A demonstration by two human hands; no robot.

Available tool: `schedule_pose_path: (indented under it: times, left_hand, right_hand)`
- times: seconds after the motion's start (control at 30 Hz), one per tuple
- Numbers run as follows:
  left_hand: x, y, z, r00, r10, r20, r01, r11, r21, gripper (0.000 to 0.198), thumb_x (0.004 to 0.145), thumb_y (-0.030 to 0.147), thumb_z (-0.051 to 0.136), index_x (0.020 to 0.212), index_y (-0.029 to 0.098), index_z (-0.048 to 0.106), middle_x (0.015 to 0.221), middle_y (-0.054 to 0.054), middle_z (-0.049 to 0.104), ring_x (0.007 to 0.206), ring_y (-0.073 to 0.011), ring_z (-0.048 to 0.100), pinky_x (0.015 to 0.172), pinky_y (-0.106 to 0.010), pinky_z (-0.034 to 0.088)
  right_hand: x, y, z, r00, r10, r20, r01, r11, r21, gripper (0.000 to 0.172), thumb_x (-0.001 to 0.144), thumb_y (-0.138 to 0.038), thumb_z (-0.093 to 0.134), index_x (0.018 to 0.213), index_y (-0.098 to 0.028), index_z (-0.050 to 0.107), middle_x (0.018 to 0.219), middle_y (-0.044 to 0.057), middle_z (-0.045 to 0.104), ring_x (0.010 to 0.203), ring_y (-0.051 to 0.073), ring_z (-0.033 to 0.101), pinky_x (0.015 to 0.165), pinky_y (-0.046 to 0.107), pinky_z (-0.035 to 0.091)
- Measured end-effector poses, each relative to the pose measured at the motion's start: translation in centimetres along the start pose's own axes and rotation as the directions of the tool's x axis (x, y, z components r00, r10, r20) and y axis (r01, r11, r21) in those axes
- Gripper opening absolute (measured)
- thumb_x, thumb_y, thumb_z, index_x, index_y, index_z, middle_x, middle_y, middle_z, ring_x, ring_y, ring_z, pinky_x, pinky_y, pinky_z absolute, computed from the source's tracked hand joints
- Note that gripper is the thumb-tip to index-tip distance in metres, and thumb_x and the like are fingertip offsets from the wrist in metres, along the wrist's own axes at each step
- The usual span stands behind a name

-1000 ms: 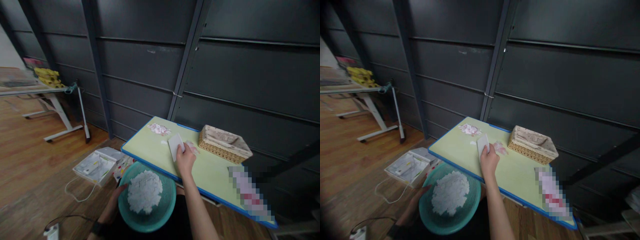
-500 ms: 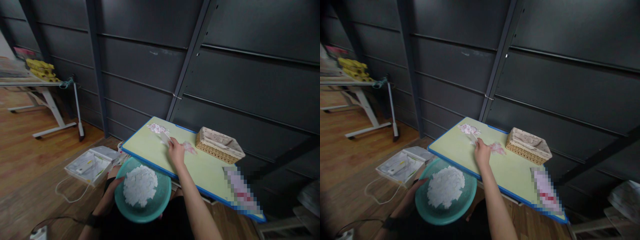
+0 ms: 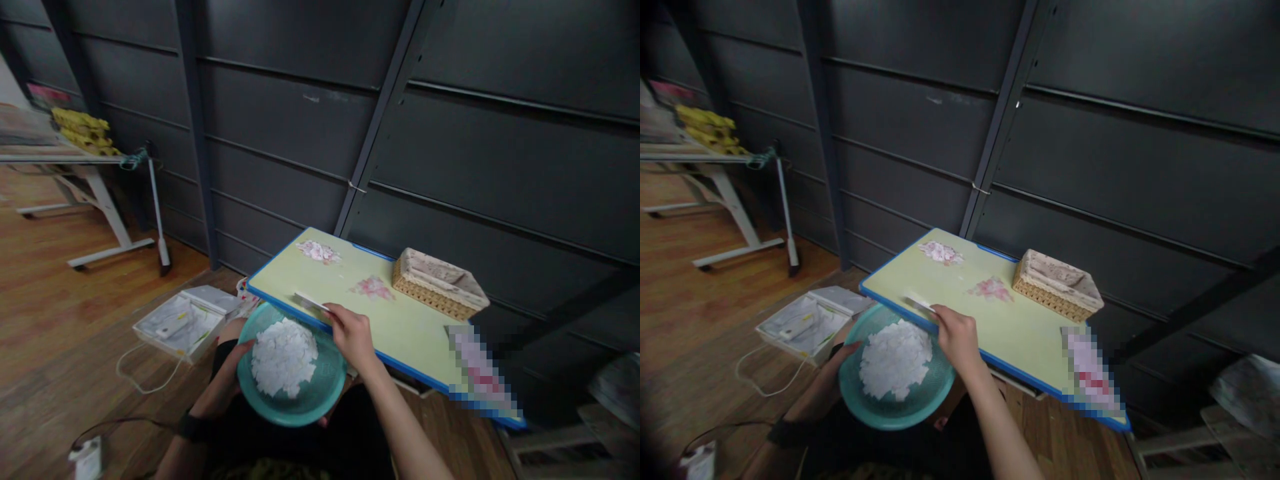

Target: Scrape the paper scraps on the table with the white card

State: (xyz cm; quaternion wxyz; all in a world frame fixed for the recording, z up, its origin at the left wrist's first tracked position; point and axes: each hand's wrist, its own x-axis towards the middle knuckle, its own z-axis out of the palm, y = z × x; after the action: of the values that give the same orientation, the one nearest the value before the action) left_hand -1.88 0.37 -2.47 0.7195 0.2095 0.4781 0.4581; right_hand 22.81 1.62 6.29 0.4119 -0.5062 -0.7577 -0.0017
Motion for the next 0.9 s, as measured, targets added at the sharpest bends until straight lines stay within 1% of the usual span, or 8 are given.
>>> schedule_pose_path:
  times: [0.17,0.37,0.47,0.6,0.67,0.73,0.8,0.9]
  left_hand:
    - [-0.9,0.9,1.5,0.996,-0.073,0.057,0.074,0.997,-0.009,0.047,0.077,0.040,0.061,0.116,0.015,0.059,0.091,-0.007,0.076,0.095,-0.0279,0.066,0.078,-0.037,0.053]
    - [-0.6,1.1,1.0,0.997,-0.065,0.031,0.065,0.998,0.007,0.042,0.074,0.038,0.064,0.107,0.012,0.063,0.081,-0.009,0.076,0.087,-0.0280,0.069,0.075,-0.034,0.054]
    - [-0.8,1.4,1.1,0.998,-0.065,0.023,0.065,0.998,0.007,0.043,0.075,0.037,0.064,0.109,0.011,0.062,0.081,-0.010,0.076,0.086,-0.0278,0.069,0.077,-0.034,0.054]
    - [-1.6,1.8,1.8,0.997,-0.036,0.070,0.037,0.999,-0.019,0.044,0.078,0.038,0.061,0.115,0.014,0.058,0.089,-0.009,0.077,0.098,-0.0289,0.067,0.084,-0.036,0.052]
    - [-1.9,1.8,2.0,0.995,-0.031,0.098,0.033,0.999,-0.022,0.044,0.077,0.038,0.061,0.115,0.015,0.058,0.088,-0.007,0.077,0.101,-0.0292,0.066,0.089,-0.038,0.050]
    - [-1.8,1.7,1.9,0.991,-0.043,0.123,0.046,0.999,-0.021,0.042,0.076,0.038,0.061,0.112,0.015,0.060,0.088,-0.006,0.077,0.102,-0.0294,0.065,0.091,-0.039,0.049]
    - [-1.5,1.4,1.6,0.989,-0.066,0.132,0.070,0.997,-0.022,0.037,0.076,0.039,0.061,0.106,0.016,0.063,0.088,-0.006,0.077,0.105,-0.0300,0.064,0.092,-0.039,0.049]
    - [-0.7,1.0,1.1,0.986,-0.101,0.135,0.107,0.993,-0.040,0.031,0.075,0.040,0.063,0.098,0.019,0.066,0.085,-0.005,0.078,0.108,-0.0305,0.062,0.092,-0.037,0.049]
  right_hand:
    - [-0.7,-0.7,-0.5,1.000,-0.017,-0.005,0.018,0.995,0.097,0.021,0.088,-0.024,0.049,0.096,-0.021,0.068,0.087,0.003,0.073,0.074,0.014,0.068,0.068,0.021,0.050]
    - [-0.5,-0.3,-0.9,0.985,0.096,-0.146,-0.086,0.994,0.070,0.020,0.087,-0.027,0.050,0.092,-0.021,0.069,0.083,0.002,0.073,0.066,0.014,0.067,0.063,0.022,0.051]
    - [-0.9,-0.6,-0.7,0.993,0.048,-0.108,-0.046,0.999,0.018,0.023,0.088,-0.027,0.048,0.097,-0.021,0.068,0.087,0.003,0.073,0.071,0.015,0.068,0.066,0.022,0.051]
    - [-1.5,-1.5,-0.8,0.997,0.054,-0.053,-0.052,0.998,0.041,0.025,0.089,-0.028,0.046,0.097,-0.023,0.069,0.088,0.002,0.073,0.074,0.015,0.068,0.068,0.022,0.051]
    - [-0.9,-1.3,-1.1,0.991,0.101,-0.084,-0.100,0.995,0.014,0.025,0.088,-0.031,0.046,0.095,-0.023,0.069,0.087,0.003,0.073,0.071,0.015,0.067,0.067,0.023,0.050]
    - [0.5,-0.5,-1.7,0.969,0.170,-0.177,-0.186,0.980,-0.077,0.027,0.087,-0.033,0.046,0.095,-0.020,0.069,0.086,0.005,0.072,0.067,0.016,0.066,0.064,0.024,0.049]
    - [2.4,0.9,-2.2,0.931,0.237,-0.279,-0.299,0.932,-0.206,0.031,0.087,-0.033,0.045,0.098,-0.016,0.069,0.084,0.009,0.072,0.067,0.018,0.064,0.062,0.026,0.045]
    - [5.0,2.8,-2.5,0.904,0.307,-0.299,-0.406,0.837,-0.367,0.033,0.087,-0.028,0.041,0.099,-0.012,0.068,0.079,0.012,0.070,0.067,0.020,0.062,0.062,0.026,0.039]
